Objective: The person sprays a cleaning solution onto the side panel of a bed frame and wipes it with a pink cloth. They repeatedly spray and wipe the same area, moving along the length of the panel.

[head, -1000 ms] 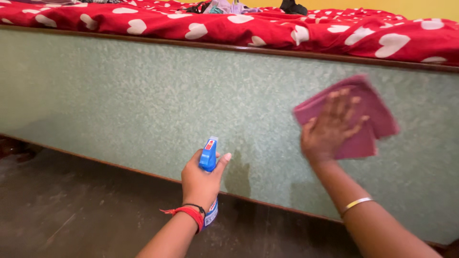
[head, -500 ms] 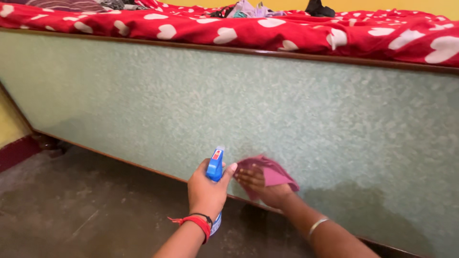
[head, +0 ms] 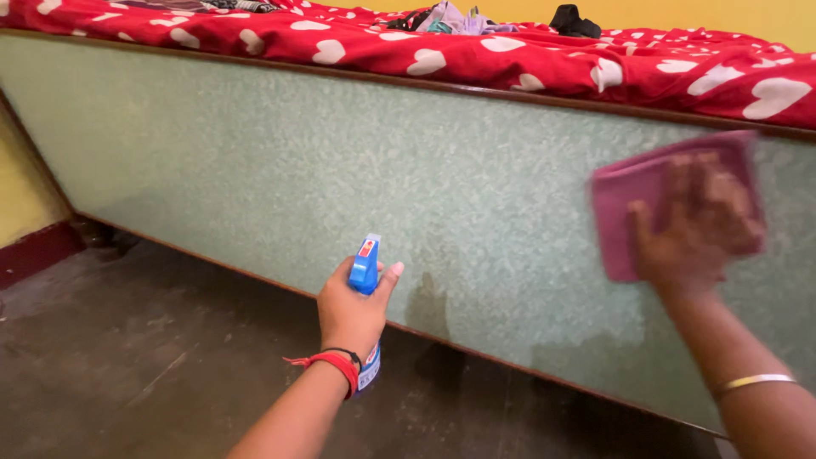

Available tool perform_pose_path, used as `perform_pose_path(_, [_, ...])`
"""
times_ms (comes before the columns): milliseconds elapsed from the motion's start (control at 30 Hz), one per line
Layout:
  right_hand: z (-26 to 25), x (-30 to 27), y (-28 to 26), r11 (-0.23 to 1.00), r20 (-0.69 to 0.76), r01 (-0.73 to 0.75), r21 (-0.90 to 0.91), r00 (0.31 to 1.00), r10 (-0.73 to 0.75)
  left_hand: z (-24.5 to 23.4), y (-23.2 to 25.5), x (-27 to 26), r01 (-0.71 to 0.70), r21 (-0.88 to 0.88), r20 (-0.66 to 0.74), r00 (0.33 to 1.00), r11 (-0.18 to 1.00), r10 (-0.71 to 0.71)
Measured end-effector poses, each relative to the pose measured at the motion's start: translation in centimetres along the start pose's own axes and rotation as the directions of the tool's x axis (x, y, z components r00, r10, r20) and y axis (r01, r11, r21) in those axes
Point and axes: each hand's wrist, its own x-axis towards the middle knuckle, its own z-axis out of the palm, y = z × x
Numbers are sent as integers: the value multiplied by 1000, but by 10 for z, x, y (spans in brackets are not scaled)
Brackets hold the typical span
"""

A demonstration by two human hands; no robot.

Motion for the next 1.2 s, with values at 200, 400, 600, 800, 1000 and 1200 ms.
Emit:
perform_pose_path(200, [-13,-1,-2,961,5,-255,107,967,256,-22,7,-3,19,-57,-12,1000,998,-19])
perform_pose_path(400, [8,18,-50,920,-13,-374,115,926,378,-30,13,-5,4,-67,-9,1000,998,-5])
perform_pose_path(600, [18,45,-107,891,-25,-421,170,902,431,-35,12,1,9,-87,17,1000,996,-8])
perform_pose_path(800, [30,61,-160,893,1,-438,103,898,440,-41,0,6,17,-62,-21,1000,998,-19])
perform_pose_path(1000, [65,57,-235,987,-20,44,152,999,-41,-44,-13,13,56,-17,-53,997,998,-57])
perform_pose_path(1200, [108,-6,-315,854,-10,466,232,879,-477,-43,-17,15,69,28,-43,997,997,-68])
